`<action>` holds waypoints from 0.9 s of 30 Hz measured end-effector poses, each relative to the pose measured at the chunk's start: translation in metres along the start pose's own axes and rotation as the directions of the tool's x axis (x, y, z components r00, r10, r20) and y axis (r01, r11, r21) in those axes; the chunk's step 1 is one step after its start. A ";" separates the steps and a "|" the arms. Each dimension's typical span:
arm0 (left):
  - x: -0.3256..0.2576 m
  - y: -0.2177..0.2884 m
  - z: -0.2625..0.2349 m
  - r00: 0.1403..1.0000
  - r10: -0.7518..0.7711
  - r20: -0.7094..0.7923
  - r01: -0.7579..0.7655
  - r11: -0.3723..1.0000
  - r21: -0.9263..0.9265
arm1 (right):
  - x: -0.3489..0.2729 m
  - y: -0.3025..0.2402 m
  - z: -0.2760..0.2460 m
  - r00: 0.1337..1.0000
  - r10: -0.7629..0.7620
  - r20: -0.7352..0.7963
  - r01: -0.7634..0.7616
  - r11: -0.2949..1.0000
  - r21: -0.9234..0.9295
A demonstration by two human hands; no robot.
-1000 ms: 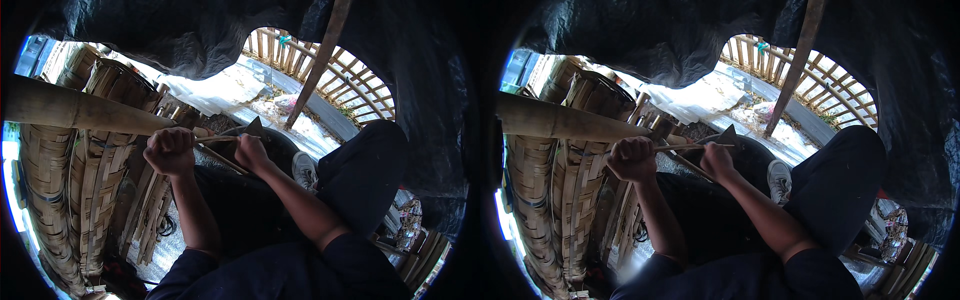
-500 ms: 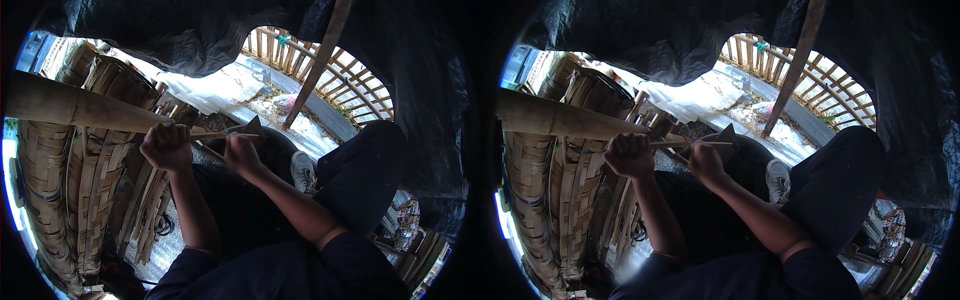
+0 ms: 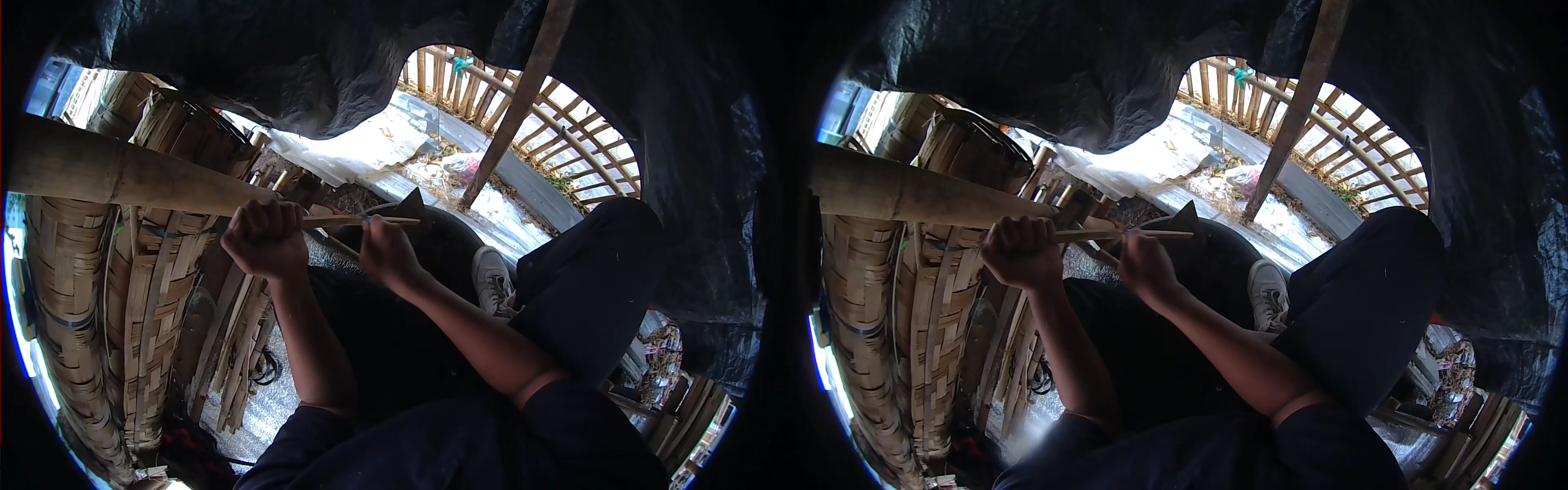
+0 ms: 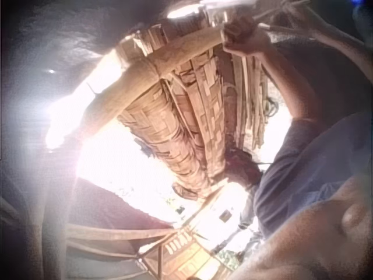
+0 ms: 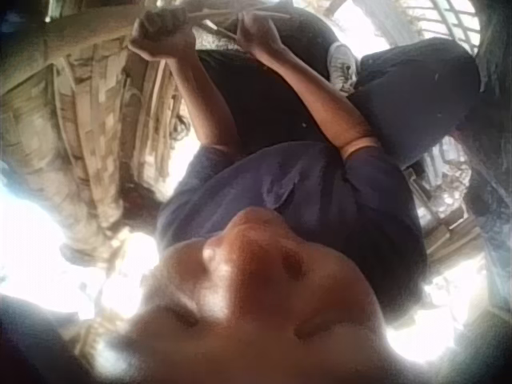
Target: The person whittles and carves a bamboo stick using a knife.
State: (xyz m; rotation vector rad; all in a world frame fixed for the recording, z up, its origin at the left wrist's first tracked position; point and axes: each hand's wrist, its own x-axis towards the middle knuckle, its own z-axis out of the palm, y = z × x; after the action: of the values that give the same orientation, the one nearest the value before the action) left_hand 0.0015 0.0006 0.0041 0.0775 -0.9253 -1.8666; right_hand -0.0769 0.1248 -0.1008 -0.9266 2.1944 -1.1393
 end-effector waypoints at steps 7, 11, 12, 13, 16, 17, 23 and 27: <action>0.007 0.003 0.002 0.987 0.009 -0.159 -0.007 1.000 0.017 | 0.011 0.087 0.009 0.999 -0.017 -0.049 0.014 0.998 -0.069; 0.010 -0.002 0.010 0.971 0.003 -0.238 0.002 1.000 0.020 | 0.022 0.094 0.020 0.993 -0.075 0.089 0.094 0.967 -0.235; 0.009 0.001 0.002 0.969 0.008 -0.247 0.000 0.999 0.032 | 0.018 0.065 0.025 0.992 -0.077 0.103 0.098 0.969 -0.227; 0.006 0.008 -0.010 0.972 0.016 -0.235 -0.008 0.999 0.034 | 0.007 0.014 0.023 0.994 -0.107 0.033 0.108 0.994 -0.031; 0.005 0.010 -0.016 0.984 0.006 -0.176 -0.004 1.000 0.012 | -0.001 -0.005 0.016 0.995 -0.089 -0.043 0.093 0.989 0.115; 0.005 0.011 -0.017 0.990 0.004 -0.141 -0.003 1.000 0.010 | 0.000 0.000 0.017 0.997 -0.069 -0.022 0.071 0.994 0.078; 0.006 0.003 -0.007 0.999 -0.023 -0.047 0.023 1.000 -0.005 | 0.011 0.108 0.009 0.976 0.158 0.151 -0.097 0.932 -0.350; 0.007 0.003 -0.006 1.000 0.007 -0.020 -0.007 0.999 0.035 | 0.005 0.038 0.022 1.000 -0.004 0.020 0.009 0.972 -0.235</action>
State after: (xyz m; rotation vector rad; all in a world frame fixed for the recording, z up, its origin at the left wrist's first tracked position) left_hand 0.0027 -0.0089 0.0043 0.1139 -0.9435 -1.8403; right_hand -0.0779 0.1256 -0.1447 -1.0373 2.3475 -0.8814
